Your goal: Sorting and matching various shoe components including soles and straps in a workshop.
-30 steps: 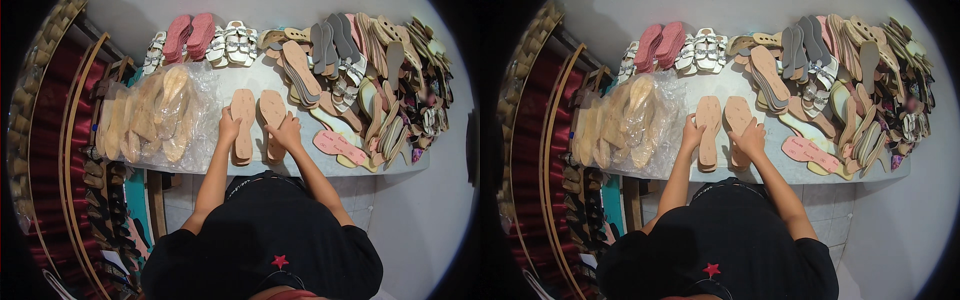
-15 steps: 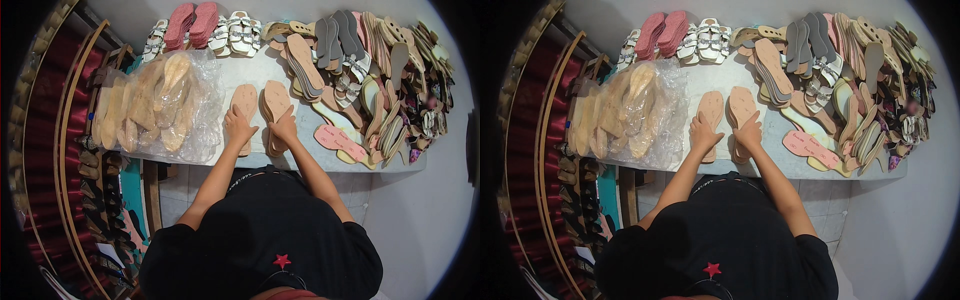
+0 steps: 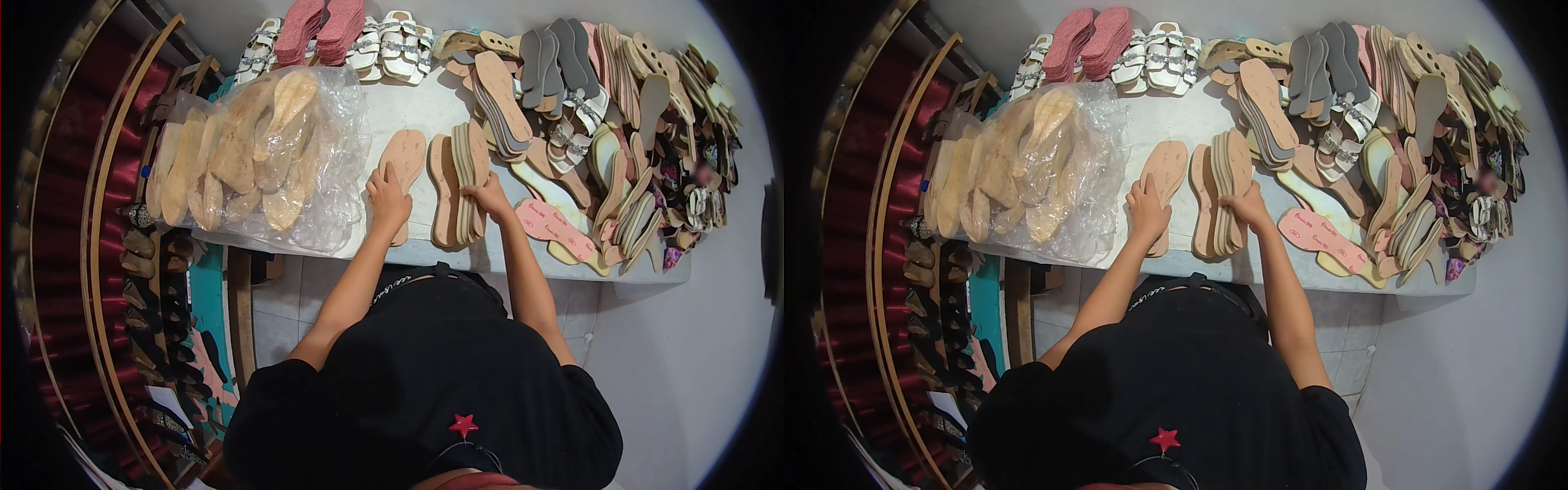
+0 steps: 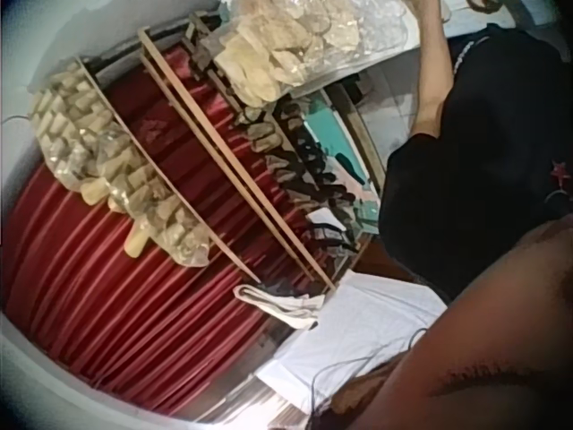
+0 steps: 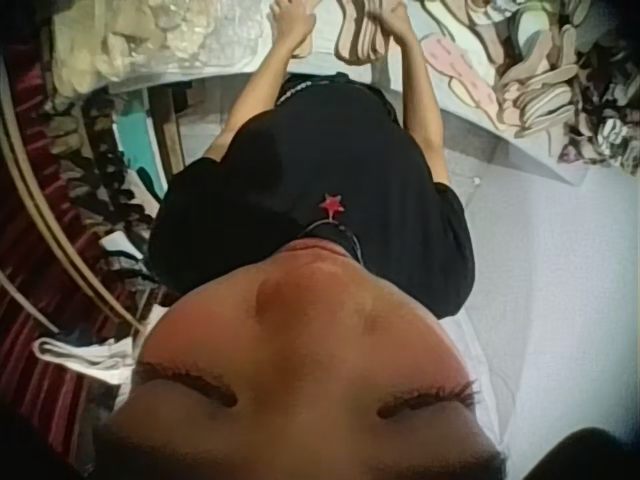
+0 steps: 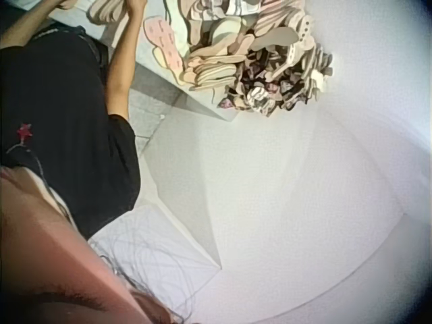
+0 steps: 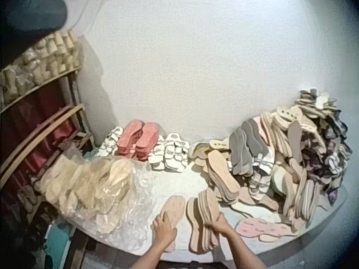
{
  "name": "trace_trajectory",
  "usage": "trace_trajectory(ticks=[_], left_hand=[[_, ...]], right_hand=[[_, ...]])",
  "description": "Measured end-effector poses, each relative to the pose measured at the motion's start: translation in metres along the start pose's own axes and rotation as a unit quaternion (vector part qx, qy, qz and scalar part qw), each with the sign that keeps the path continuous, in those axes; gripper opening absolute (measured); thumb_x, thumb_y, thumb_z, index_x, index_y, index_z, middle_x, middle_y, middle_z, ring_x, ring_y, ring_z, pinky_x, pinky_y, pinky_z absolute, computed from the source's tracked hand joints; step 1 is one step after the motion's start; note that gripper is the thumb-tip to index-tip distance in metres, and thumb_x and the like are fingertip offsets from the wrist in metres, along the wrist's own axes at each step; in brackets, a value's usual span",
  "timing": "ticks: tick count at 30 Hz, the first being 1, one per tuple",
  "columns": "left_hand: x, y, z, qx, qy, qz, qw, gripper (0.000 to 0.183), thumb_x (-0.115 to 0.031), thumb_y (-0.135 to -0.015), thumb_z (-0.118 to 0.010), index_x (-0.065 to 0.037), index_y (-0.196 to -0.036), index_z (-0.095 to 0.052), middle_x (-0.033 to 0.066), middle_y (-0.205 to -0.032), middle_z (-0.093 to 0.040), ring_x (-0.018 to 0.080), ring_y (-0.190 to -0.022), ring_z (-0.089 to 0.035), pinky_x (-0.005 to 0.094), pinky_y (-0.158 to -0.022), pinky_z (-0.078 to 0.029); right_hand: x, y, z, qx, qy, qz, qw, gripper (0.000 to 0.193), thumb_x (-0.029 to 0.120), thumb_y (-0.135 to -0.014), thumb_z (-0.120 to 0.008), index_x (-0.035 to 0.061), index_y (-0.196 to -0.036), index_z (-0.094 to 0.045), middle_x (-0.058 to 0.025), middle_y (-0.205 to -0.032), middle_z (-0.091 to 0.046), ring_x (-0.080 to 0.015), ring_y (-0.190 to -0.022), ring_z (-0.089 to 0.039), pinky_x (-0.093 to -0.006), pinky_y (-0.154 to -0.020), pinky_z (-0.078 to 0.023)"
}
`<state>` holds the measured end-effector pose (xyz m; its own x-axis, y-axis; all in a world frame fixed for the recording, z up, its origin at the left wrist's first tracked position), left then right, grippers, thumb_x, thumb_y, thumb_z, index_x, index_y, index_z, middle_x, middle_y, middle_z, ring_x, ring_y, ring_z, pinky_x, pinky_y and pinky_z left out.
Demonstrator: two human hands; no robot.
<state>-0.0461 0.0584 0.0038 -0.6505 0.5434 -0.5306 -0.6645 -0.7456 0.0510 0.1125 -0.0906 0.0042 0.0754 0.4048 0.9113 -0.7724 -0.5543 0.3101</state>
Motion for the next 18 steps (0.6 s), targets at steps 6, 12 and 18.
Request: trace_trajectory(ticks=[6,12,18], left_hand=[[-0.018,0.012,0.011,-0.058,-0.018,-0.034,0.998,0.064,-0.011,-0.067,-0.063,-0.002,-0.124,-0.034,0.0202,-0.122,-0.031,0.0369,-0.108,-0.034,0.0456,-0.087,-0.034],[-0.020,0.018,-0.021,0.059,0.144,-0.132,0.979,0.034,-0.010,-0.072,-0.056,0.003,-0.104,-0.053,0.0221,-0.100,-0.050,0.0361,-0.090,-0.051,0.0393,-0.080,-0.042],[-0.019,0.016,-0.051,0.136,0.160,-0.097,0.973,0.034,-0.013,-0.074,-0.054,0.000,-0.105,-0.055,0.0228,-0.098,-0.052,0.0360,-0.093,-0.051,0.0395,-0.082,-0.042]], right_hand=[[0.002,0.015,0.012,0.074,-0.097,-0.063,0.991,0.047,0.009,-0.064,-0.064,-0.0081,-0.103,-0.045,-0.0124,-0.087,-0.057,-0.0172,-0.074,-0.057,-0.0288,-0.070,-0.046],[0.003,0.022,0.008,0.073,-0.096,-0.052,0.991,0.038,0.011,-0.068,-0.062,-0.0051,-0.099,-0.048,-0.0092,-0.084,-0.057,-0.0141,-0.069,-0.055,-0.0273,-0.065,-0.046],[0.008,0.026,0.005,0.050,-0.068,-0.058,0.995,0.044,0.014,-0.066,-0.066,-0.0058,-0.100,-0.047,-0.0116,-0.086,-0.058,-0.0168,-0.074,-0.057,-0.0285,-0.068,-0.046]])
Point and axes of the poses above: each hand's wrist, its own y-axis away from the middle knuckle, its own z-axis out of the back of the hand, x = y × z, the point moved 1 cm from there along -y, towards the middle knuckle
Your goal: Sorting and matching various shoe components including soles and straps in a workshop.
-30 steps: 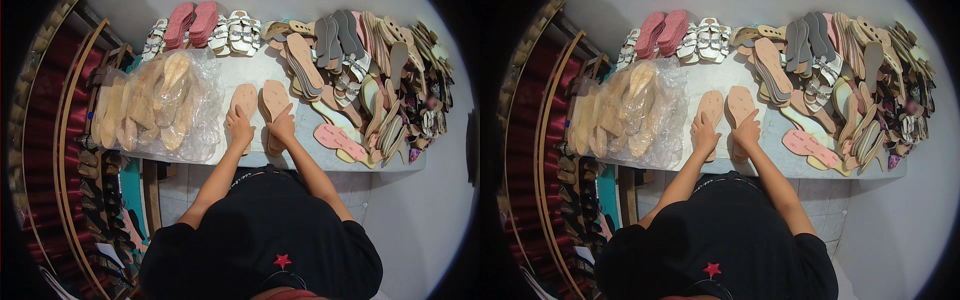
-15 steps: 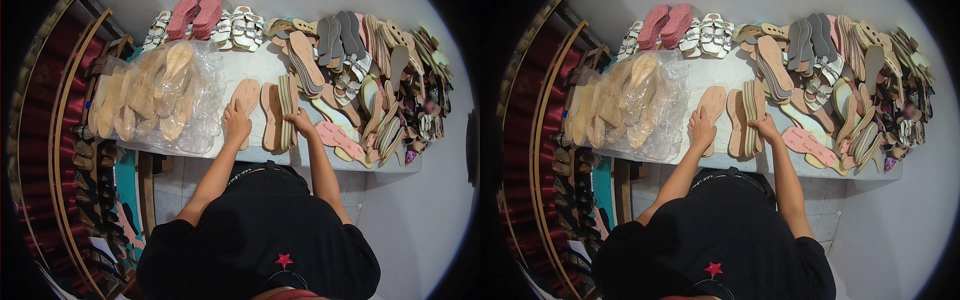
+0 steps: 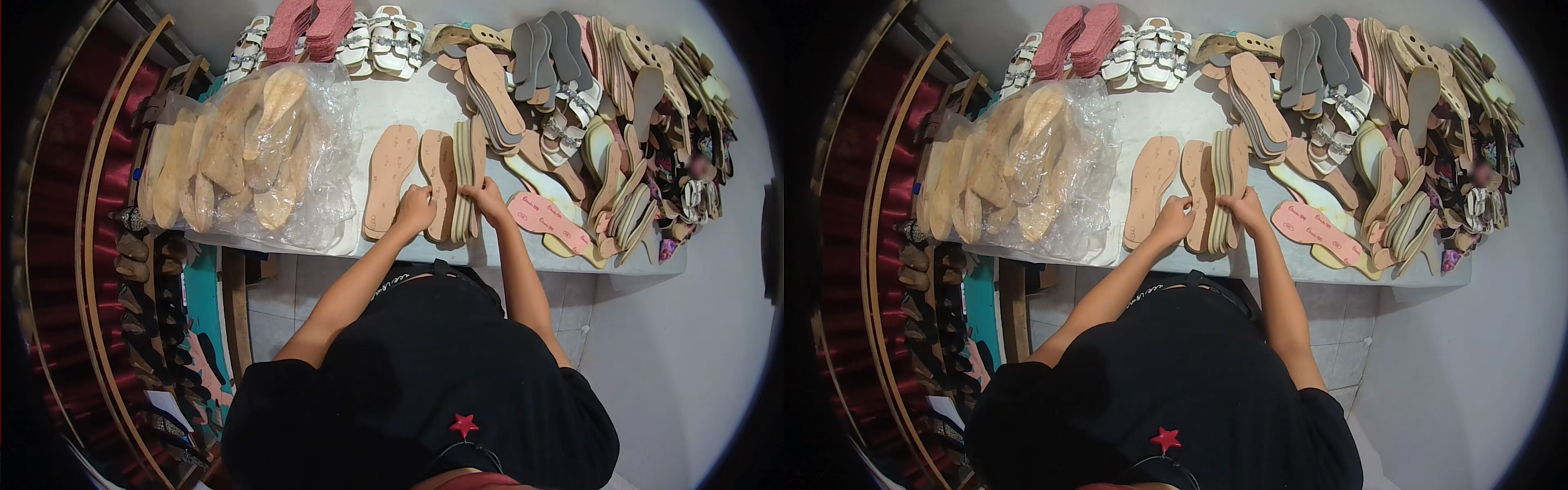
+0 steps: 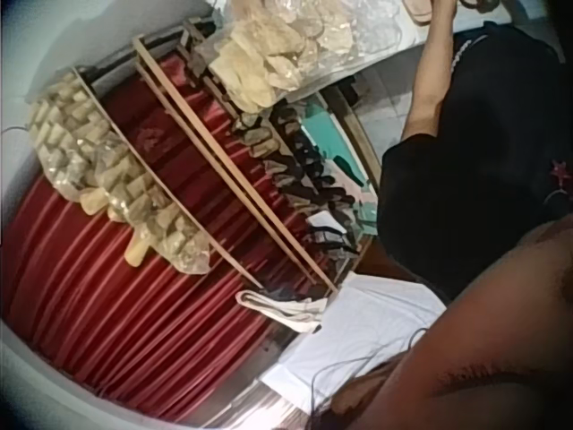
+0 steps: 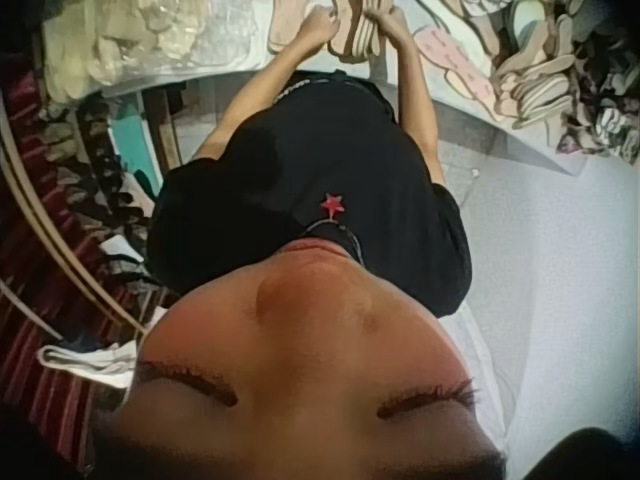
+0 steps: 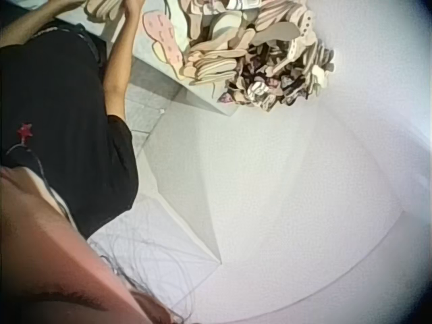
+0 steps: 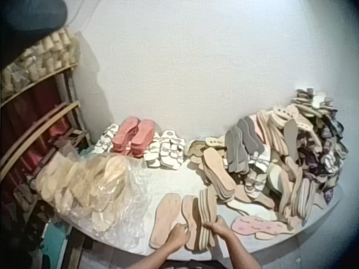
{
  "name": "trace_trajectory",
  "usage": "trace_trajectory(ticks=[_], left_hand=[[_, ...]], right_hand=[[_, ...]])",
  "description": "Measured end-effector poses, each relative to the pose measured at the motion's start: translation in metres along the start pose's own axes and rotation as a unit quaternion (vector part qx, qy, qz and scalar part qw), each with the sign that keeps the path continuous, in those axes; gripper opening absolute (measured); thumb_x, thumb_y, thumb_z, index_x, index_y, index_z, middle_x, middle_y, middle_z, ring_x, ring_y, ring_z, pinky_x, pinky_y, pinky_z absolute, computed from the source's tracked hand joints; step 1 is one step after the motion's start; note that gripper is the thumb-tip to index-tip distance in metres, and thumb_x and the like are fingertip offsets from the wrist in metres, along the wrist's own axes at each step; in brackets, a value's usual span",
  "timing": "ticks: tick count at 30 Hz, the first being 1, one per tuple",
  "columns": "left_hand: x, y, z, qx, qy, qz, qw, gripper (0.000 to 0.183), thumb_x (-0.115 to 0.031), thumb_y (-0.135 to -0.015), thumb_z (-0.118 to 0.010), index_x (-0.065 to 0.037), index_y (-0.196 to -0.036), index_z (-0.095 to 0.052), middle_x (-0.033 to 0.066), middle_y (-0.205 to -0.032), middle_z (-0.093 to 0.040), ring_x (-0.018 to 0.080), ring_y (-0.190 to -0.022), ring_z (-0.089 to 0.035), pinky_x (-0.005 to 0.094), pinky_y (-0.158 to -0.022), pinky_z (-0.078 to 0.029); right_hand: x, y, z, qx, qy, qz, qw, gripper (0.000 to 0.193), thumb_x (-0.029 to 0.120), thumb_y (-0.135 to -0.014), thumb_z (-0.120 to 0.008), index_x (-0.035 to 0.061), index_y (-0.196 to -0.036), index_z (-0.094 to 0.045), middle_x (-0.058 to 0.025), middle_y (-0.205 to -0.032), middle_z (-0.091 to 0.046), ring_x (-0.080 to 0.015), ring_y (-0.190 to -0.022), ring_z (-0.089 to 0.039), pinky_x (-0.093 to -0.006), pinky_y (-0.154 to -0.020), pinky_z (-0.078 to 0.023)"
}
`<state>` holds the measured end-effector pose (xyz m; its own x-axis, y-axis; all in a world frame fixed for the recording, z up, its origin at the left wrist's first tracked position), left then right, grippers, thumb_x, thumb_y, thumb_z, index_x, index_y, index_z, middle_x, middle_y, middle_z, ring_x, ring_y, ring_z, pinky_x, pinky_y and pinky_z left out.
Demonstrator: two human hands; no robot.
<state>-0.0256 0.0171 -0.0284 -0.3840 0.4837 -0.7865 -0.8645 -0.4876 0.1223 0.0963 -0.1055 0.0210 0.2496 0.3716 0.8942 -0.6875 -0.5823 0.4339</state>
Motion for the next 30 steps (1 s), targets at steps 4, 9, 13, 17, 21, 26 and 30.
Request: trace_trajectory(ticks=[4,9,13,17,21,26,30], left_hand=[[-0.003,0.002,-0.016,-0.026,0.080,0.020,0.996,0.035,-0.011,-0.073,-0.053,-0.001,-0.106,-0.056,0.0227,-0.100,-0.052,0.0333,-0.092,-0.052,0.0359,-0.083,-0.042],[-0.015,0.004,-0.017,-0.013,0.199,0.070,0.978,0.044,-0.006,-0.072,-0.052,0.001,-0.116,-0.049,0.0177,-0.112,-0.051,0.0259,-0.099,-0.052,0.0296,-0.087,-0.040],[-0.018,0.007,-0.013,0.048,0.280,0.113,0.952,0.048,-0.004,-0.072,-0.051,0.001,-0.120,-0.045,0.0153,-0.118,-0.049,0.0244,-0.109,-0.046,0.0299,-0.091,-0.037],[-0.021,0.007,-0.012,0.042,0.308,0.052,0.949,0.048,0.000,-0.073,-0.050,0.000,-0.121,-0.043,0.0143,-0.120,-0.048,0.0242,-0.113,-0.044,0.0315,-0.094,-0.035],[-0.025,0.001,-0.019,0.029,0.351,-0.078,0.933,0.044,-0.002,-0.071,-0.052,-0.001,-0.115,-0.046,0.0143,-0.113,-0.052,0.0268,-0.106,-0.049,0.0342,-0.091,-0.038],[-0.032,0.003,-0.037,0.129,0.421,-0.035,0.897,0.046,-0.006,-0.076,-0.054,-0.002,-0.119,-0.038,0.0151,-0.117,-0.048,0.0238,-0.107,-0.047,0.0328,-0.090,-0.037],[-0.033,0.004,-0.051,0.169,0.385,-0.031,0.907,0.050,-0.014,-0.074,-0.058,-0.004,-0.119,-0.038,0.0176,-0.120,-0.043,0.0265,-0.108,-0.044,0.0351,-0.091,-0.035]], right_hand=[[-0.005,-0.001,-0.008,-0.046,0.136,0.046,0.989,0.058,0.021,-0.061,-0.071,-0.0081,-0.103,-0.044,-0.0188,-0.092,-0.057,-0.0254,-0.083,-0.058,-0.0319,-0.073,-0.046],[-0.019,-0.006,-0.027,-0.211,0.289,0.107,0.928,0.075,0.031,-0.051,-0.078,-0.0107,-0.101,-0.041,-0.0272,-0.090,-0.057,-0.0373,-0.086,-0.057,-0.0378,-0.073,-0.047],[0.002,0.001,-0.025,-0.157,0.325,0.031,0.932,0.081,0.031,-0.049,-0.080,-0.0098,-0.103,-0.036,-0.0274,-0.092,-0.057,-0.0374,-0.086,-0.058,-0.0379,-0.073,-0.048],[-0.010,-0.007,-0.006,-0.145,0.279,0.013,0.949,0.078,0.027,-0.050,-0.079,-0.0089,-0.104,-0.036,-0.0267,-0.093,-0.056,-0.0354,-0.085,-0.059,-0.0371,-0.073,-0.048],[-0.027,-0.008,0.014,-0.153,0.168,0.046,0.973,0.075,0.023,-0.053,-0.075,-0.0076,-0.108,-0.035,-0.0245,-0.096,-0.056,-0.0314,-0.086,-0.059,-0.0344,-0.074,-0.048],[-0.015,0.023,0.019,-0.196,0.186,0.092,0.958,0.085,0.026,-0.049,-0.079,-0.0065,-0.111,-0.031,-0.0265,-0.106,-0.050,-0.0335,-0.096,-0.054,-0.0359,-0.080,-0.045],[-0.020,0.039,0.015,-0.259,0.291,0.073,0.918,0.089,0.022,-0.051,-0.077,-0.0058,-0.117,-0.026,-0.0275,-0.103,-0.050,-0.0398,-0.096,-0.052,-0.0407,-0.079,-0.044]])
Point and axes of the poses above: each hand's wrist, its own y-axis away from the middle knuckle, its own z-axis out of the back of the hand, x = y × z, the point moved 1 cm from there along -y, towards the middle knuckle
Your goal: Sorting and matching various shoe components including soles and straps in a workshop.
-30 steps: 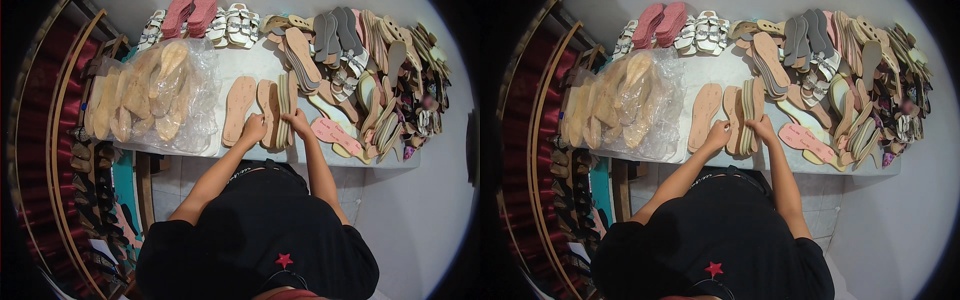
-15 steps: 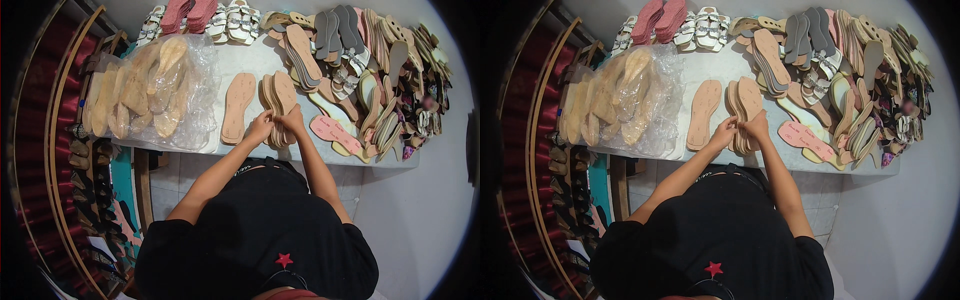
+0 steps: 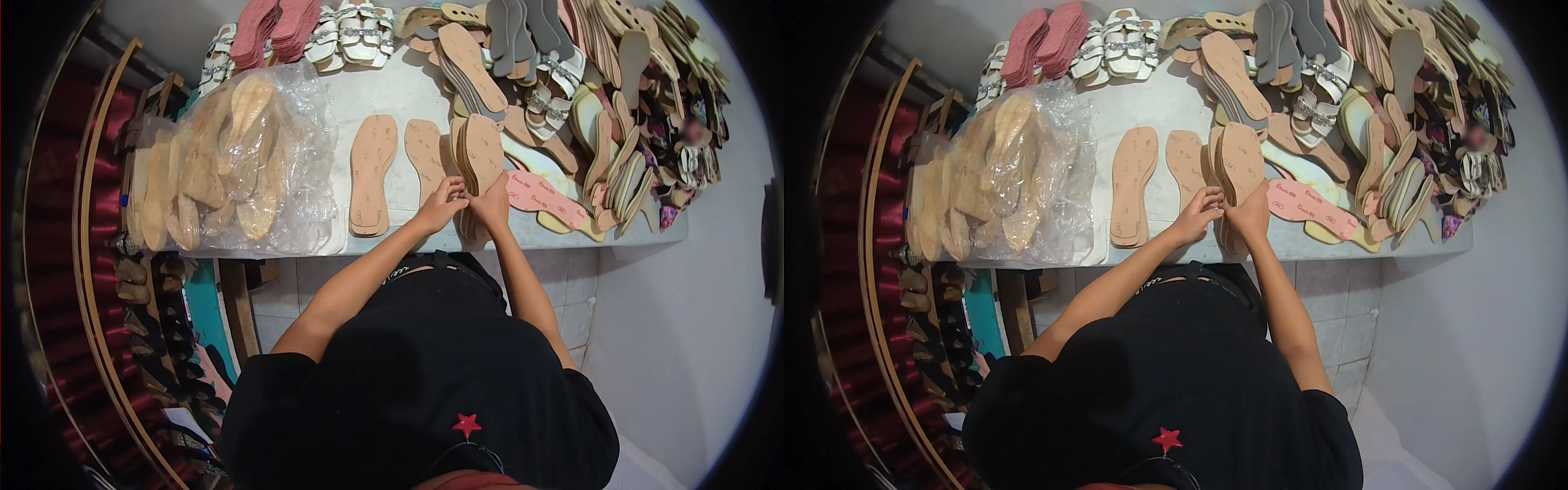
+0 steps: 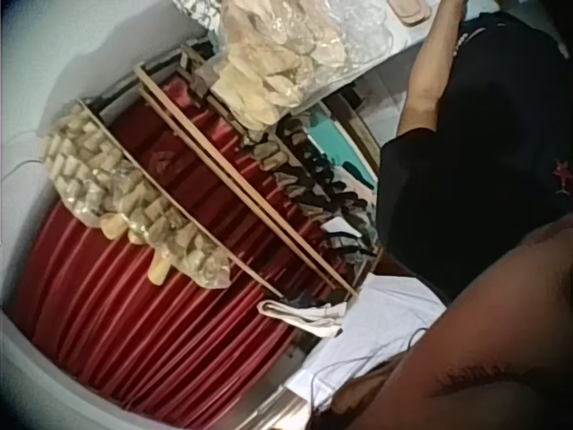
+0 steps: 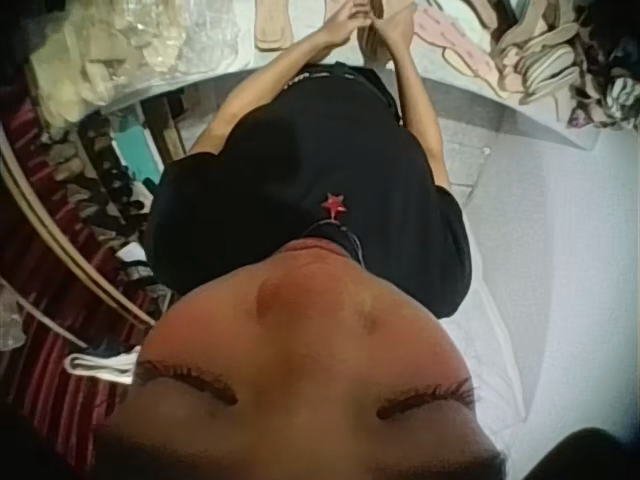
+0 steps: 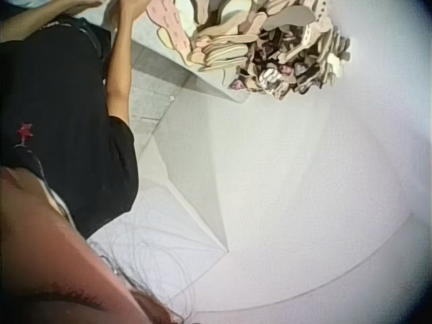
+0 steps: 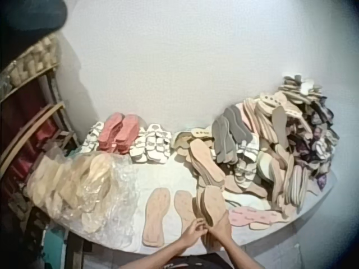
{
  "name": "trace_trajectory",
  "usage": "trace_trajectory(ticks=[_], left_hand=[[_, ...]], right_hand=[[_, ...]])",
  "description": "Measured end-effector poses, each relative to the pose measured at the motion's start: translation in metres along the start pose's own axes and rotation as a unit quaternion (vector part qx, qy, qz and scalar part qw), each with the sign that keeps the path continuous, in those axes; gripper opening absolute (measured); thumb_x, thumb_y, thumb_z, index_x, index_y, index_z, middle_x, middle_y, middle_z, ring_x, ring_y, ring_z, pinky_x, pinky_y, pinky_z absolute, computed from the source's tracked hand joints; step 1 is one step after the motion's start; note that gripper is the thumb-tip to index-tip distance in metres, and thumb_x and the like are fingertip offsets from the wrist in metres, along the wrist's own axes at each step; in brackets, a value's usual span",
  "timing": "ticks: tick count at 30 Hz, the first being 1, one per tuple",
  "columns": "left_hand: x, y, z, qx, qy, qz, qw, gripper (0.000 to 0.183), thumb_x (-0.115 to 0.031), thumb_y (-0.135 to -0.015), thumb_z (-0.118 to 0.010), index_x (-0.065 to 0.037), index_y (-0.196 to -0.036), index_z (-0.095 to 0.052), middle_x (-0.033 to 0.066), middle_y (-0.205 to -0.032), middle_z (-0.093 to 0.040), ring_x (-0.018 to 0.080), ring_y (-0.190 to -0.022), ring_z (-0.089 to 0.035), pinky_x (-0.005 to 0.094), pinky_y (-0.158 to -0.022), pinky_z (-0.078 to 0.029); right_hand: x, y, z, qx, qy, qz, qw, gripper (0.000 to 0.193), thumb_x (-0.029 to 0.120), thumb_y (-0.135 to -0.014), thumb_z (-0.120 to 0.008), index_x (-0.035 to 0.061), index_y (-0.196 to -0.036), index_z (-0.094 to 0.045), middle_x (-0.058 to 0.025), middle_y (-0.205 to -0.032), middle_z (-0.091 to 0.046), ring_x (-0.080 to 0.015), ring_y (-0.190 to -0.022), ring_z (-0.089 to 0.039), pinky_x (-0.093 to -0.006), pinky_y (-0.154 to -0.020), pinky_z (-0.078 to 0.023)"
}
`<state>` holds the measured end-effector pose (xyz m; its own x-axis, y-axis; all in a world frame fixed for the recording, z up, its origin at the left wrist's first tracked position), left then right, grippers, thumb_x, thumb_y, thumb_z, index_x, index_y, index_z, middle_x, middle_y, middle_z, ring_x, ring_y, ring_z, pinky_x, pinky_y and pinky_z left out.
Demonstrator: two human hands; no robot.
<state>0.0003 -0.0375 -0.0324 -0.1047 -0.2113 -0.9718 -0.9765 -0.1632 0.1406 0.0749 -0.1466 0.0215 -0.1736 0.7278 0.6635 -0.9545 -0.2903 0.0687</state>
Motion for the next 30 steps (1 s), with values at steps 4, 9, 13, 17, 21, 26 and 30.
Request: trace_trajectory(ticks=[4,9,13,17,21,26,30], left_hand=[[-0.049,0.008,0.009,-0.085,-0.373,-0.024,0.924,0.055,-0.020,-0.068,-0.063,-0.008,-0.118,-0.041,0.0184,-0.122,-0.039,0.0317,-0.116,-0.034,0.0415,-0.096,-0.029],[-0.077,0.024,0.061,-0.305,-0.565,0.057,0.764,0.070,-0.027,-0.066,-0.069,-0.011,-0.125,-0.035,0.0239,-0.133,-0.020,0.0394,-0.120,-0.023,0.0455,-0.097,-0.024],[-0.069,0.025,0.085,-0.308,-0.579,0.110,0.747,0.070,-0.024,-0.067,-0.068,-0.010,-0.126,-0.034,0.0234,-0.125,-0.030,0.0381,-0.110,-0.035,0.0444,-0.089,-0.034],[-0.061,0.024,0.084,-0.311,-0.602,0.121,0.725,0.068,-0.021,-0.067,-0.068,-0.010,-0.125,-0.034,0.0194,-0.115,-0.039,0.0354,-0.100,-0.043,0.0427,-0.082,-0.040],[-0.059,0.026,0.076,-0.318,-0.617,0.138,0.706,0.067,-0.023,-0.067,-0.069,-0.009,-0.123,-0.035,0.0170,-0.115,-0.038,0.0318,-0.101,-0.042,0.0425,-0.079,-0.040],[-0.060,0.030,0.078,-0.337,-0.621,0.134,0.695,0.067,-0.027,-0.066,-0.069,-0.008,-0.122,-0.036,0.0157,-0.111,-0.039,0.0308,-0.100,-0.042,0.0422,-0.077,-0.041],[-0.060,0.031,0.078,-0.347,-0.607,0.130,0.703,0.067,-0.027,-0.066,-0.070,-0.008,-0.121,-0.036,0.0158,-0.110,-0.040,0.0309,-0.100,-0.042,0.0422,-0.077,-0.041]], right_hand=[[0.005,0.006,0.006,-0.017,0.070,-0.060,0.996,0.087,0.017,-0.055,-0.073,-0.0039,-0.122,-0.022,-0.0273,-0.098,-0.051,-0.0404,-0.091,-0.054,-0.0419,-0.077,-0.045],[-0.007,0.005,0.018,0.006,0.147,-0.115,0.982,0.088,0.012,-0.056,-0.071,0.0009,-0.127,-0.019,-0.0276,-0.096,-0.051,-0.0400,-0.085,-0.056,-0.0434,-0.073,-0.047],[-0.022,0.001,0.030,-0.002,0.184,-0.096,0.978,0.087,0.010,-0.058,-0.069,0.0034,-0.129,-0.019,-0.0263,-0.094,-0.052,-0.0401,-0.083,-0.056,-0.0444,-0.071,-0.047],[-0.030,-0.006,0.034,-0.010,0.196,-0.088,0.977,0.085,0.011,-0.058,-0.069,0.0032,-0.128,-0.021,-0.0264,-0.095,-0.051,-0.0402,-0.083,-0.055,-0.0447,-0.072,-0.046],[-0.040,-0.009,0.034,-0.033,0.149,-0.054,0.987,0.080,0.017,-0.057,-0.073,-0.0009,-0.121,-0.028,-0.0260,-0.095,-0.051,-0.0399,-0.088,-0.053,-0.0452,-0.074,-0.045],[-0.043,-0.010,0.041,-0.037,0.172,-0.056,0.983,0.071,0.028,-0.059,-0.074,-0.0074,-0.109,-0.039,-0.0263,-0.099,-0.047,-0.0401,-0.094,-0.048,-0.0450,-0.079,-0.043],[-0.052,-0.015,0.047,-0.032,0.164,-0.044,0.985,0.069,0.035,-0.060,-0.073,-0.0091,-0.104,-0.044,-0.0267,-0.102,-0.045,-0.0405,-0.097,-0.044,-0.0445,-0.083,-0.039]])
Point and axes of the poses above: each hand's wrist, its own y-axis away from the middle knuckle, its own z-axis out of the back of the hand, x = y × z, the point moved 1 cm from there along -y, towards the middle knuckle
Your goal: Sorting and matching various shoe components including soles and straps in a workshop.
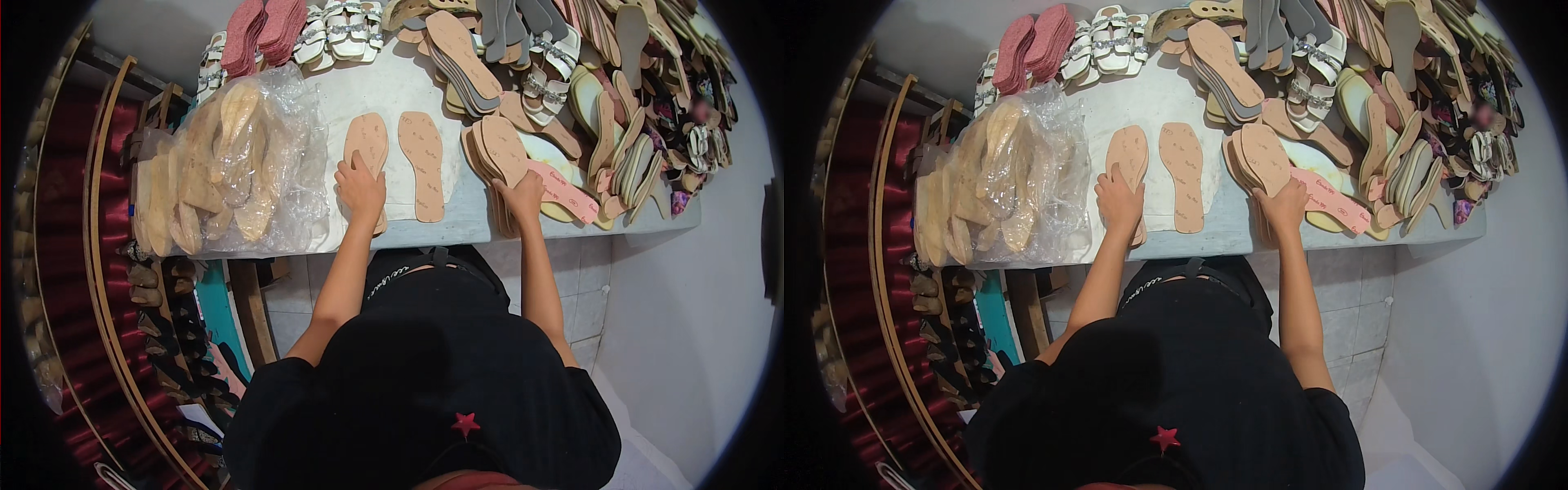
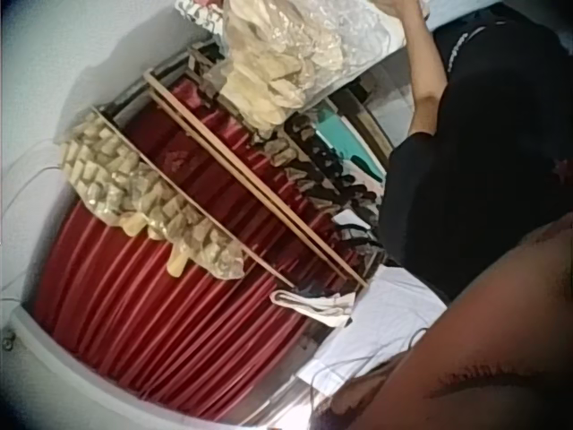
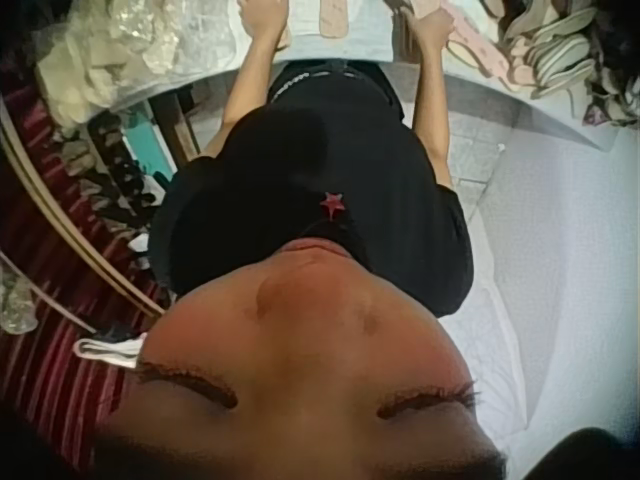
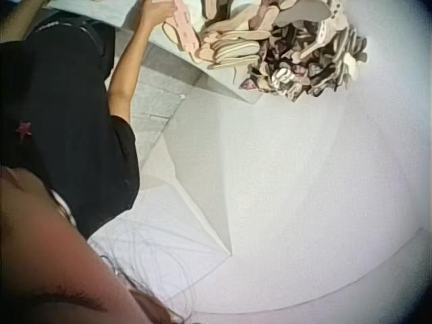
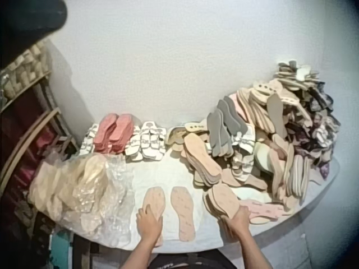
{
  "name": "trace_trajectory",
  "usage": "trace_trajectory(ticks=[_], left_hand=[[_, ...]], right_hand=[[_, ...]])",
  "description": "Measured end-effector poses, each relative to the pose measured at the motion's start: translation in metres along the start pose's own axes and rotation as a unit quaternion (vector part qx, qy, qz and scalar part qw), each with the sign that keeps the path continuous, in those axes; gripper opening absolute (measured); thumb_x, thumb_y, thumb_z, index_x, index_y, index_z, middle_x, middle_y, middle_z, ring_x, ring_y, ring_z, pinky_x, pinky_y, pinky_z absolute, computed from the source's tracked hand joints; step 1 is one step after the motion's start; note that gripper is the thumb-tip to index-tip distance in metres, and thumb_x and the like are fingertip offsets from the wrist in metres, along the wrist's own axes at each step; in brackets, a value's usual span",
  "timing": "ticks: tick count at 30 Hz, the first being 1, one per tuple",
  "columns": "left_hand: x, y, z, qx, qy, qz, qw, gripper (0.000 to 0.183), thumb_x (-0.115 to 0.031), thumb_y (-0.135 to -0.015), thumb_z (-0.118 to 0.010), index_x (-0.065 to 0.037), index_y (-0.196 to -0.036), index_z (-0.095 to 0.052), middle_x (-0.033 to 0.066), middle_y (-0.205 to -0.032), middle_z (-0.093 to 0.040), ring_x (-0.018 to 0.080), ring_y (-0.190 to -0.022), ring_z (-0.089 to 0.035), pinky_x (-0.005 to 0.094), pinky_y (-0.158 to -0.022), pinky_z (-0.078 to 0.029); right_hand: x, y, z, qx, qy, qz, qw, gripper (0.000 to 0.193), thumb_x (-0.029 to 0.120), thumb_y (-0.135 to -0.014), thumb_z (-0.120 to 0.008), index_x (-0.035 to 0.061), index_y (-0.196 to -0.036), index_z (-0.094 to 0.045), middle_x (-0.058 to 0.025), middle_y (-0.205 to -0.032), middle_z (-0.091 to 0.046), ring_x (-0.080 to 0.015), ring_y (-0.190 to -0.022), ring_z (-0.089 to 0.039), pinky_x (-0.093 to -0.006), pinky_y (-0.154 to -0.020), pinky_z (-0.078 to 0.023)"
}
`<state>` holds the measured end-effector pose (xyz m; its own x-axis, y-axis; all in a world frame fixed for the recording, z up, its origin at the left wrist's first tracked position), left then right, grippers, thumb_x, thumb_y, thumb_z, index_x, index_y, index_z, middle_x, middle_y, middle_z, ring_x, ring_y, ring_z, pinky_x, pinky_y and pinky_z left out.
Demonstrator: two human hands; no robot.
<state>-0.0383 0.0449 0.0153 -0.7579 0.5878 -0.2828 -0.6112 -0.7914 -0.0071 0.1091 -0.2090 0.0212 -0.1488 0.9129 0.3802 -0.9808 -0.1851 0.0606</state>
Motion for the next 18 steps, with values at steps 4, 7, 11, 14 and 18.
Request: trace_trajectory(ticks=[4,7,11,14,18], left_hand=[[0.000,0.003,0.001,-0.005,0.014,-0.002,1.000,0.067,-0.028,-0.066,-0.070,-0.008,-0.121,-0.036,0.0158,-0.108,-0.040,0.0309,-0.099,-0.043,0.0421,-0.076,-0.041],[0.002,0.004,-0.001,-0.012,0.013,0.000,1.000,0.066,-0.029,-0.067,-0.069,-0.007,-0.120,-0.037,0.0158,-0.107,-0.041,0.0308,-0.098,-0.043,0.0421,-0.076,-0.041],[0.007,0.007,-0.010,-0.040,0.015,-0.016,0.999,0.064,-0.031,-0.069,-0.066,-0.007,-0.121,-0.037,0.0170,-0.110,-0.040,0.0313,-0.100,-0.041,0.0428,-0.078,-0.039],[0.013,0.009,-0.016,-0.068,0.046,-0.030,0.996,0.066,-0.031,-0.071,-0.064,-0.007,-0.125,-0.035,0.0187,-0.114,-0.038,0.0323,-0.102,-0.039,0.0434,-0.081,-0.036],[0.015,0.011,-0.016,-0.062,0.041,-0.034,0.997,0.068,-0.031,-0.071,-0.063,-0.008,-0.128,-0.032,0.0199,-0.118,-0.035,0.0335,-0.105,-0.037,0.0439,-0.083,-0.035]], right_hand=[[0.001,0.005,0.000,-0.018,-0.005,0.007,1.000,0.069,0.036,-0.060,-0.073,-0.0089,-0.103,-0.045,-0.0270,-0.103,-0.044,-0.0399,-0.098,-0.043,-0.0447,-0.084,-0.038],[0.013,0.011,0.009,-0.055,-0.017,0.007,0.998,0.064,0.035,-0.062,-0.072,-0.0085,-0.101,-0.046,-0.0273,-0.105,-0.043,-0.0400,-0.098,-0.042,-0.0458,-0.083,-0.037],[0.041,0.020,0.020,-0.094,-0.031,0.031,0.995,0.062,0.039,-0.066,-0.068,-0.0090,-0.098,-0.047,-0.0271,-0.099,-0.047,-0.0402,-0.095,-0.044,-0.0453,-0.083,-0.036],[0.071,0.029,0.003,-0.019,-0.126,0.101,0.987,0.061,0.041,-0.068,-0.064,-0.0105,-0.096,-0.046,-0.0276,-0.094,-0.049,-0.0417,-0.094,-0.045,-0.0441,-0.082,-0.037],[0.102,0.027,-0.054,0.046,-0.157,0.111,0.980,0.066,0.035,-0.067,-0.067,-0.0132,-0.101,-0.039,-0.0313,-0.100,-0.042,-0.0429,-0.090,-0.047,-0.0444,-0.078,-0.042]])
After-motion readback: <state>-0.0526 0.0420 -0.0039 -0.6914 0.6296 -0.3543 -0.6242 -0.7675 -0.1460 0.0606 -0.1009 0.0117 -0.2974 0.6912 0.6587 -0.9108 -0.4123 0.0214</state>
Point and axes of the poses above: each hand's wrist, its own y-axis away from the middle knuckle, its own z-axis out of the back of the hand, x = y × z, the point moved 1 cm from there along -y, towards the middle knuckle
